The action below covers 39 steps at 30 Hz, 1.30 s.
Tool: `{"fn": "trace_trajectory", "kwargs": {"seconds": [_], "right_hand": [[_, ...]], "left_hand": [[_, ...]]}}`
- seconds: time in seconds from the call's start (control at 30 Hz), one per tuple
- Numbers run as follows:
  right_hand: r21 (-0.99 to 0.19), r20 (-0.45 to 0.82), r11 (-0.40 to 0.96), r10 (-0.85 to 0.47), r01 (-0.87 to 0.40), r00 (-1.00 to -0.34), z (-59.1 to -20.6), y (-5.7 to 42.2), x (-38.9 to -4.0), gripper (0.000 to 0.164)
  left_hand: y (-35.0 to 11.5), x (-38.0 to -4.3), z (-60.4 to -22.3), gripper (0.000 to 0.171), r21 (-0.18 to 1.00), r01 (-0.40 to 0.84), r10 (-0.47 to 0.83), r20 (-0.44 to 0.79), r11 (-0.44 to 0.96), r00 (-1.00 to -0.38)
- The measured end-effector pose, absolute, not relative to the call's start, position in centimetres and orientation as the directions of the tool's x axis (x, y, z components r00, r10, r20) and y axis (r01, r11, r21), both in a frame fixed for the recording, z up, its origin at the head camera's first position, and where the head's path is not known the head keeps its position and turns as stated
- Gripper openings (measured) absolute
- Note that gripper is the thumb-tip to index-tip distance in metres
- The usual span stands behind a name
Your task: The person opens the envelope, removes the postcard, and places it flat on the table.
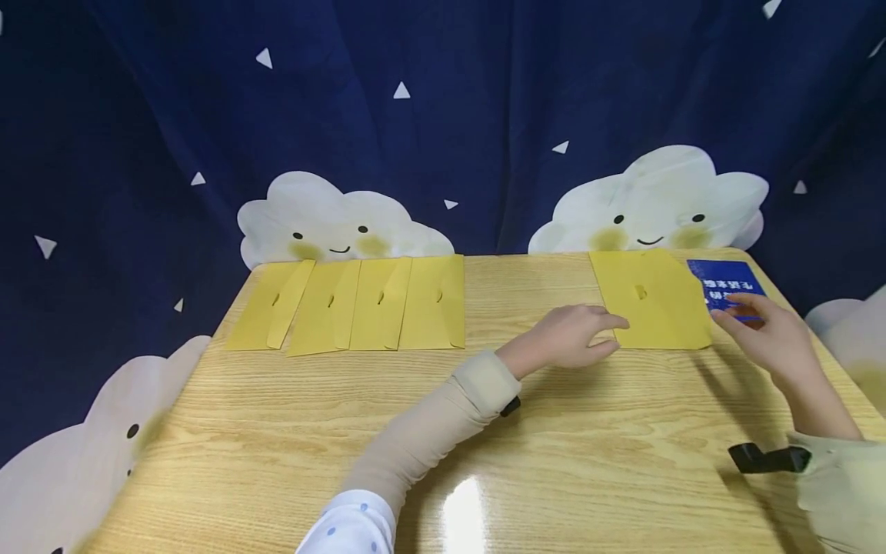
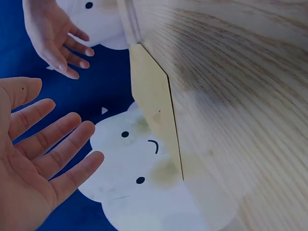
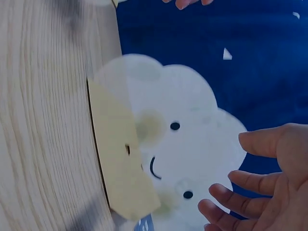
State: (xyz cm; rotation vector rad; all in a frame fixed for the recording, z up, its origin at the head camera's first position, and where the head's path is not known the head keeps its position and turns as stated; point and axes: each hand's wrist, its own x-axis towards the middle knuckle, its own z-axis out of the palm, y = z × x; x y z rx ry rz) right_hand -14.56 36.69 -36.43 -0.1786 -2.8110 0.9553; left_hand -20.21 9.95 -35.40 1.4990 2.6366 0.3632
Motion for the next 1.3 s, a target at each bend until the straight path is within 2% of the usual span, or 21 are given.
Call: {"fn": "trace_trajectory", "kwargs": {"seconds": [0.23,0.3,0.5,0.73,1.3], "right_hand": [[-0.638,0.112,0.769,0.132,0.030,-0.985,-36.9,35.2,-14.1,0.054],[-0.628,0.119,0.778,0.085,-0.009,-0.989,-36.6,34.6,-13.7,0.055],[-0.615,0.126,0.787,0.052,-0.037,-0.991,-35.9,33.4,-12.9,0.053],[-0.623,0.189,0.769,-0.026,-0.141,-0.982,-35.8,32.2,-12.4,0.045],[-0.637,0.273,0.723,-0.111,-0.266,-0.956,-35.7,29.0,-11.8,0.039]], "left_hand": [[7.7,-19.3,-35.0,0.038,0.229,0.864,0.867,0.125,0.448,-0.482],[7.2,-19.1,-34.9,0.037,0.228,0.869,0.870,0.130,0.440,-0.475],[6.0,-18.7,-35.3,0.037,0.230,0.876,0.878,0.131,0.424,-0.460],[4.2,-18.1,-36.0,0.035,0.206,0.897,0.882,0.198,0.390,-0.429],[-1.9,-17.0,-37.5,0.032,0.290,0.872,0.818,0.323,0.393,-0.476]]}}
